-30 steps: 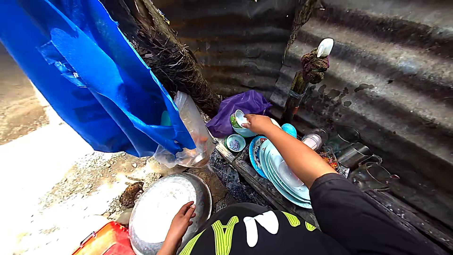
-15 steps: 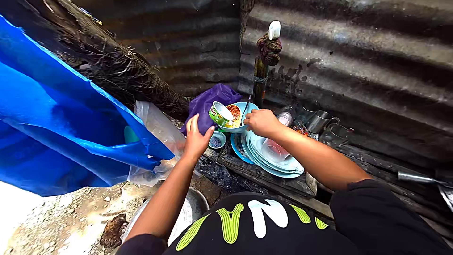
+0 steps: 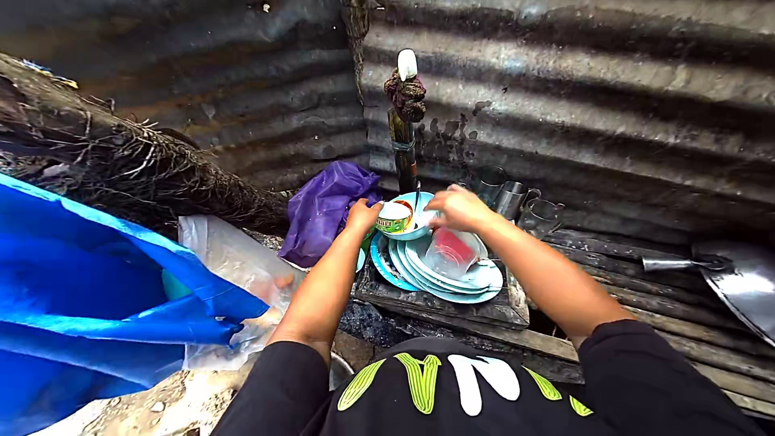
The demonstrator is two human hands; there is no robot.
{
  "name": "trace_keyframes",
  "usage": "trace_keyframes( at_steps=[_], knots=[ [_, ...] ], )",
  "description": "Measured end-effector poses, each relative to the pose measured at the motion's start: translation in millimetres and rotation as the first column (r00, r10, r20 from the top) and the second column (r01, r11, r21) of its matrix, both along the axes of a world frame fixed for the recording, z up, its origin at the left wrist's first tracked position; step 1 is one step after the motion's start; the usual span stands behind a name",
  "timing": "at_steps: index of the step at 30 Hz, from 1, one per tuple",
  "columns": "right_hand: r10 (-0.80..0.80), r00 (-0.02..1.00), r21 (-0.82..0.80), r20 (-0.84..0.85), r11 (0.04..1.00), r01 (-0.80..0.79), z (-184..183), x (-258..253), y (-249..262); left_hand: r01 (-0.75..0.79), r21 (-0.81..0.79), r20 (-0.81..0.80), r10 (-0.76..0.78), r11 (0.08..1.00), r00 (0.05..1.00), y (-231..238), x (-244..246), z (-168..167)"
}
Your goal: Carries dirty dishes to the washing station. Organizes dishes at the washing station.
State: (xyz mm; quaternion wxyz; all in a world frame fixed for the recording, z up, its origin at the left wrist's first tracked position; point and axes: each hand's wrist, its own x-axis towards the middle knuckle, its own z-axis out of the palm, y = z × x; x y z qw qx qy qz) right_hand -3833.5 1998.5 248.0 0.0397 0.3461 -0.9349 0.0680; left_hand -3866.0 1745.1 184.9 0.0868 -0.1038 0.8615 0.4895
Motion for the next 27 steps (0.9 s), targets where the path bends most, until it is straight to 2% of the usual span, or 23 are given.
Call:
trace_keyframes(
  at_steps=[3, 6, 8, 9, 11, 13, 16, 19, 21, 23, 25, 27],
  knots=[
    [-0.161, 0.96, -0.366, -0.23, 0.928, 0.068, 60, -17, -6, -0.004, 0.065, 0.095, -0.002, 0.998, 0.995, 2, 1, 0],
    [-0.274, 0.933, -0.614, -0.232, 0.785, 0.078, 137, -40, -29, -0.022, 0.08, 0.136, 0.011, 0.997, 0.991, 7, 0, 3],
    [-0.282, 0.954, -0.61, -0.105, 0.775, 0.162, 175, -50, -49, -0.052, 0.077, 0.131, 0.042, 0.996, 0.991, 9, 1, 3],
    [-0.286, 0.956, -0.544, -0.058, 0.812, 0.21, 188, -55, -58, -0.09, 0.096, 0.121, 0.078, 0.991, 0.99, 9, 2, 5],
    [-0.301, 0.951, -0.355, -0.065, 0.898, 0.26, 200, -60, -73, -0.19, 0.166, 0.11, 0.173, 0.968, 0.979, 8, 4, 3],
    [-0.297, 0.947, -0.262, -0.121, 0.93, 0.258, 203, -60, -79, -0.289, 0.284, 0.125, 0.264, 0.914, 0.957, 5, 6, 4],
    [-0.138, 0.989, -0.366, -0.06, 0.925, 0.107, 203, -64, -63, -0.403, 0.437, 0.148, 0.378, 0.804, 0.914, -8, 6, 3],
    [-0.007, 0.997, -0.528, 0.073, 0.848, 0.045, 200, -78, -38, -0.477, 0.497, 0.134, 0.479, 0.725, 0.867, -35, 4, -1],
    [-0.005, 0.992, -0.642, 0.125, 0.762, 0.085, 197, -82, -27, -0.518, 0.48, 0.132, 0.525, 0.708, 0.841, -57, -1, -6],
    [-0.005, 0.992, -0.771, 0.123, 0.629, 0.099, 187, -86, -22, -0.527, 0.452, 0.156, 0.518, 0.72, 0.841, -73, -6, -9],
    [0.025, 0.994, -0.894, 0.108, 0.44, 0.086, 174, -86, -23, -0.483, 0.389, 0.162, 0.458, 0.785, 0.874, -82, -9, -14],
    [0.043, 0.994, -0.979, 0.096, 0.186, 0.087, 153, -81, -31, -0.421, 0.298, 0.139, 0.398, 0.857, 0.907, -86, -7, -18]
  ],
)
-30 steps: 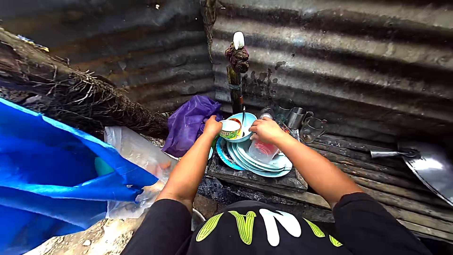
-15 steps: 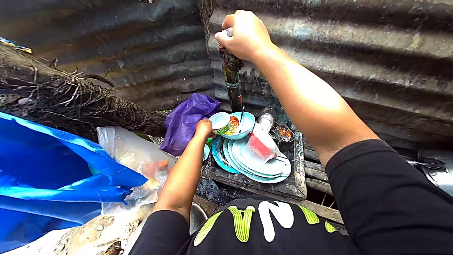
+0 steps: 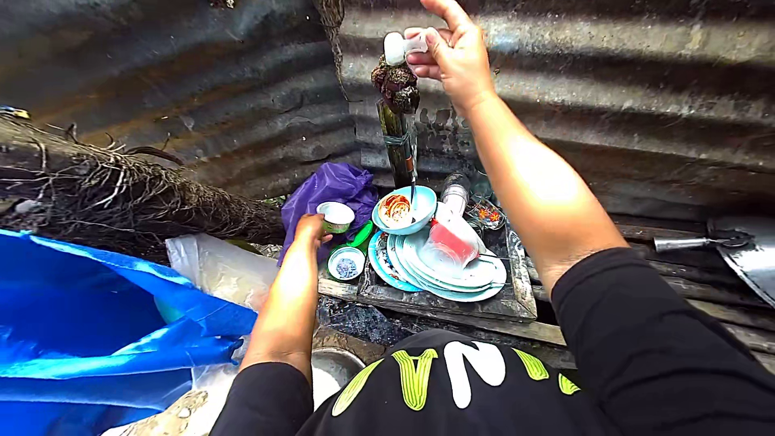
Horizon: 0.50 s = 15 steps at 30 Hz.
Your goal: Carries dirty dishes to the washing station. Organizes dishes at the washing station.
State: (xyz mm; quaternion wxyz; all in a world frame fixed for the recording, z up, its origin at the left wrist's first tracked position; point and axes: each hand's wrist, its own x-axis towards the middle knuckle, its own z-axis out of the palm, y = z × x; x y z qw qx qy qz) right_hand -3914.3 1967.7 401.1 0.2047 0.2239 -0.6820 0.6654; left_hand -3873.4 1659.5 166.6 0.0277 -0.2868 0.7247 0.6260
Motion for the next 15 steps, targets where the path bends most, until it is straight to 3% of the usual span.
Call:
trace_keyframes(
  at_steps=[3, 6, 9, 12, 13, 15],
  knots=[
    [-0.136, 0.969, -0.263, 0.207, 0.946, 0.189, -53, 12, -24, 0.054, -0.31, -0.064, -0.078, 0.949, 0.995, 3, 6, -1],
    [-0.013, 0.774, -0.286, 0.634, 0.925, 0.25, -112, 21, -57, 0.112, -0.512, -0.276, -0.287, 0.852, 0.917, 27, 11, 18],
    [0.23, 0.62, -0.437, 0.75, 0.876, 0.203, -153, 10, -83, 0.376, -0.389, -0.437, -0.527, 0.841, 0.729, 89, 24, 52],
    [0.286, 0.635, -0.529, 0.718, 0.817, 0.23, -157, 0, -93, 0.659, -0.26, -0.454, -0.692, 0.706, 0.561, 137, 29, 69],
    [0.251, 0.644, -0.527, 0.723, 0.803, 0.279, -154, 2, -94, 0.682, -0.234, -0.42, -0.705, 0.693, 0.572, 141, 22, 70],
    [0.252, 0.639, -0.544, 0.727, 0.779, 0.312, -136, 29, -93, 0.603, -0.138, -0.342, -0.609, 0.786, 0.716, 151, 20, 89]
  ],
)
